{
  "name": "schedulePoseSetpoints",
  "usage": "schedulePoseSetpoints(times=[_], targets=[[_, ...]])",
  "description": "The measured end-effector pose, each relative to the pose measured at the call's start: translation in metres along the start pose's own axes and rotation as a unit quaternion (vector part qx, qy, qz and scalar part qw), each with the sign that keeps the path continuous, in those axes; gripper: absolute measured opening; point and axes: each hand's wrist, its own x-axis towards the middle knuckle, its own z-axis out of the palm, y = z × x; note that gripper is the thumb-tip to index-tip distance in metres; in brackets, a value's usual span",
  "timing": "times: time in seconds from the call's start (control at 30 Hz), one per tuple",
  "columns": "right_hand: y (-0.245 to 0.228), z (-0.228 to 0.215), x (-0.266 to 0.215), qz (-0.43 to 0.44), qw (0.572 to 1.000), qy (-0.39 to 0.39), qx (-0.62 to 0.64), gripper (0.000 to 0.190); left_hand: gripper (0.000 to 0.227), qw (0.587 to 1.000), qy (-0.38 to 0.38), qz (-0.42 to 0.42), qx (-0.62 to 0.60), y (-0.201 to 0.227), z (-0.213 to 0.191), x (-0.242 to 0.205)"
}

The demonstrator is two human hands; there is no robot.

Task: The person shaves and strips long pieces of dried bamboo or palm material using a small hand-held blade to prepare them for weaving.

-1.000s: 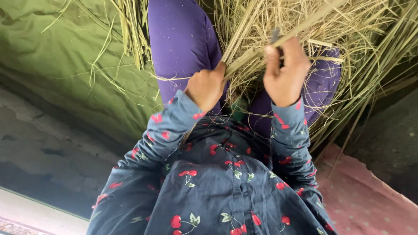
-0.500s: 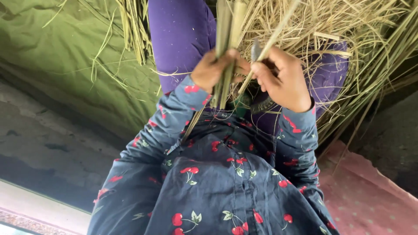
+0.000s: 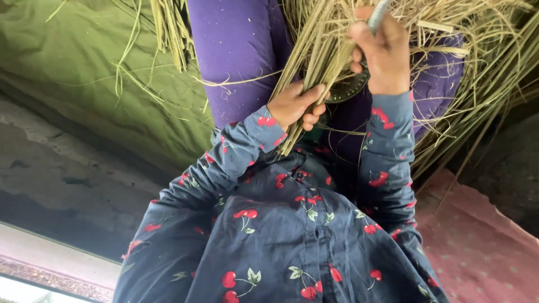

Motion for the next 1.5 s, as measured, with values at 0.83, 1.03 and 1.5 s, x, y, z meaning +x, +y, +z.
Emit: schedulePoseSetpoints(times=[0.83, 1.03, 1.5], targets=[[-0.036, 0.04, -0.088, -0.117, 0.962, -0.076, -0.236, 0.067, 0.031, 0.981, -0.145, 0.04, -0.123, 0.033, 0.0, 0.042], [-0.009, 0.045, -0.1, -0.102, 0.972, -0.051, -0.205, 0.059, 0.034, 0.98, -0.139, 0.083, -0.112, 0.025, 0.002, 0.045], [0.011, 0.044, -0.098, -0.198, 0.962, -0.021, -0.188, 0.025, 0.034, 0.989, -0.085, 0.065, -0.098, 0.013, -0.002, 0.037]])
